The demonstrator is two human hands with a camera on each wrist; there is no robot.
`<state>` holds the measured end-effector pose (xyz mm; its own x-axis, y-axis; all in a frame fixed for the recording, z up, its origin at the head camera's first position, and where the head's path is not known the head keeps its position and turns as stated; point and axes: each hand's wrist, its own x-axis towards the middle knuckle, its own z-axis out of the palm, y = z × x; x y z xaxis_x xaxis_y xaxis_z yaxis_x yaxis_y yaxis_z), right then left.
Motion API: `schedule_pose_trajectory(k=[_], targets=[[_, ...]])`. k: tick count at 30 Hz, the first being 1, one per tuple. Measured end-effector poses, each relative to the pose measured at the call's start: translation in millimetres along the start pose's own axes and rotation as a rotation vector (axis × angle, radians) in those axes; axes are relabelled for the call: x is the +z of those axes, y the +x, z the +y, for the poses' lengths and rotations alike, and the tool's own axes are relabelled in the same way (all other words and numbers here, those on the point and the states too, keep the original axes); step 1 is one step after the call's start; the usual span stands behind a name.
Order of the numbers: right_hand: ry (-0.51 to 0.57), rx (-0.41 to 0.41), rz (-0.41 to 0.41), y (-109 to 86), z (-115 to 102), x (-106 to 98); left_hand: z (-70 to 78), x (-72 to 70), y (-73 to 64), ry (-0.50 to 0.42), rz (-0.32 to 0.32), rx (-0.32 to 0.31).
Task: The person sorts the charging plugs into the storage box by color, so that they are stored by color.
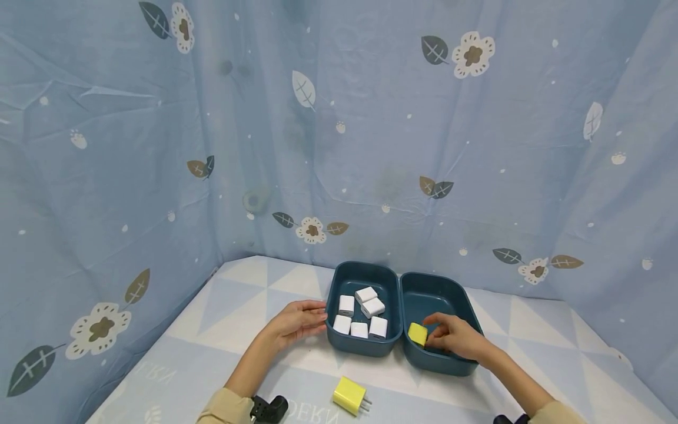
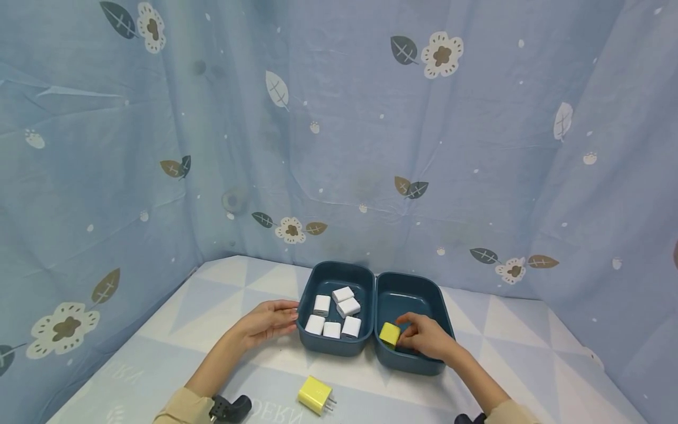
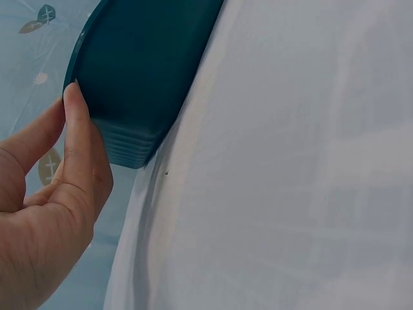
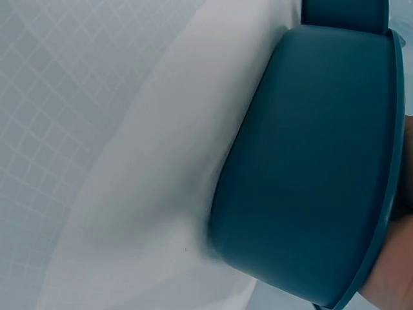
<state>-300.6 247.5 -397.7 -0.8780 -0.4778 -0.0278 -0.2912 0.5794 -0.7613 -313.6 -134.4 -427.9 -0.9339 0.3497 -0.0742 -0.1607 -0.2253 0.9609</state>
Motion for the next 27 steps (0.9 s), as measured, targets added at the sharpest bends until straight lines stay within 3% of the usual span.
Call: schedule_pose_trajectory(k=[8, 16, 27], targets=[[0.030, -0.001, 0.065, -8.5, -3, -6, 0.2, 1.5, -0.6, -0.010, -0.010, 0.003], [0.092, 0.009, 0.116, -31.8, -24, -7, 0.9, 0.2, 0.0, -0.003, -0.021, 0.009], [0.192, -0.009, 0.040, -76.8, -47, 4, 0.4, 0.2, -0.4, 0.002, -0.023, 0.003]])
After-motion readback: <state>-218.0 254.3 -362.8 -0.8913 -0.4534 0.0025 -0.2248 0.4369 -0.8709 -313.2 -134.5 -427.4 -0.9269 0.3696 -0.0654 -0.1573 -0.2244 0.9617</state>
